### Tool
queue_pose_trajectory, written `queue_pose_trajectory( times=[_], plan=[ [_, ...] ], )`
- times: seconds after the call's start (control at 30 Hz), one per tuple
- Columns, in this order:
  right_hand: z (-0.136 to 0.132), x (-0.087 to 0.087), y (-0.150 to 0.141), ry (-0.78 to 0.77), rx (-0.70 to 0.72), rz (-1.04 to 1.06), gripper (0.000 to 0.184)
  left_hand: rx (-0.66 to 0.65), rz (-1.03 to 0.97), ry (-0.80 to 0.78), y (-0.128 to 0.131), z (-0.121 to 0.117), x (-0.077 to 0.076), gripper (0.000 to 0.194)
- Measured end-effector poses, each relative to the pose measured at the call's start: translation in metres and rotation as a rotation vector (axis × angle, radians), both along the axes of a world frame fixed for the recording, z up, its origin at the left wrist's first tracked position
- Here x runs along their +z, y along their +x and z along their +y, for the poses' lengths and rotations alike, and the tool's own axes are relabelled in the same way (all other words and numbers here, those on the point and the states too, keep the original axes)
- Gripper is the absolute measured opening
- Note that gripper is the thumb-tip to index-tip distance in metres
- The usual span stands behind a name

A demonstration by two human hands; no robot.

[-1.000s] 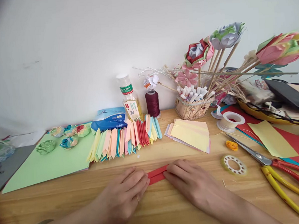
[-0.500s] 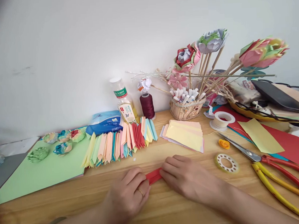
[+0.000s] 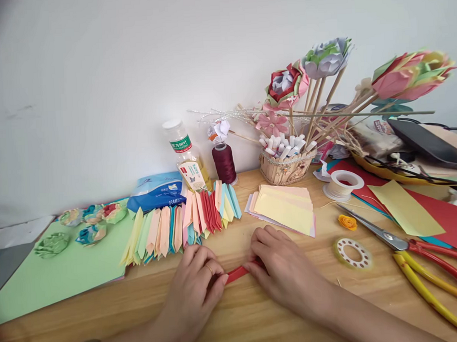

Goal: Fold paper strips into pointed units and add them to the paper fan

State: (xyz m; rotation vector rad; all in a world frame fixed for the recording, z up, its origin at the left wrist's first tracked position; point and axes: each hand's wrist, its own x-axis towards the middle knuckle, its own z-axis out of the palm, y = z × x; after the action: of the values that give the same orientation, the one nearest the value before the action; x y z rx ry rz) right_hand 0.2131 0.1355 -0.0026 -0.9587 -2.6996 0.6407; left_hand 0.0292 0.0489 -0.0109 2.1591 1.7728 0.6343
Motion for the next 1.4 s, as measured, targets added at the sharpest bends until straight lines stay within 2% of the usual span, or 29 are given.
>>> queue_pose_trajectory(
  times=[0.27,0.43,0.7,0.9,1.1,1.2,1.3,1.4],
  plan=[
    [-0.001,-0.006,0.000,0.047,-0.053,-0.020,0.012,0.031,0.077,-0.074,0.001,0.002,-0.001,0.014],
    [0.004,-0.005,0.003,0.002,-0.083,-0.028,0.016,0.036,0.072,-0.088,-0.002,0.004,-0.002,0.015],
    [0.010,0.000,0.009,-0.087,-0.024,0.019,0.010,0.037,0.026,-0.151,0.000,0.003,-0.001,0.011],
    [0.016,-0.002,0.014,-0.134,0.077,0.097,0.016,-0.020,0.025,-0.178,-0.001,0.005,0.000,0.016],
    [0.017,0.003,0.015,-0.136,0.103,0.114,0.022,0.004,0.047,-0.203,0.000,0.005,0.005,0.014],
    [0.010,0.008,0.009,-0.069,0.094,0.110,0.020,0.010,0.090,-0.160,0.001,0.005,0.001,0.014],
    [-0.001,0.011,-0.003,0.048,0.139,0.021,0.012,-0.028,0.186,-0.030,0.002,0.003,-0.008,0.017],
    [-0.008,0.012,-0.012,0.098,0.145,-0.079,0.014,-0.075,0.242,0.079,0.002,0.002,-0.015,0.017]
  ],
)
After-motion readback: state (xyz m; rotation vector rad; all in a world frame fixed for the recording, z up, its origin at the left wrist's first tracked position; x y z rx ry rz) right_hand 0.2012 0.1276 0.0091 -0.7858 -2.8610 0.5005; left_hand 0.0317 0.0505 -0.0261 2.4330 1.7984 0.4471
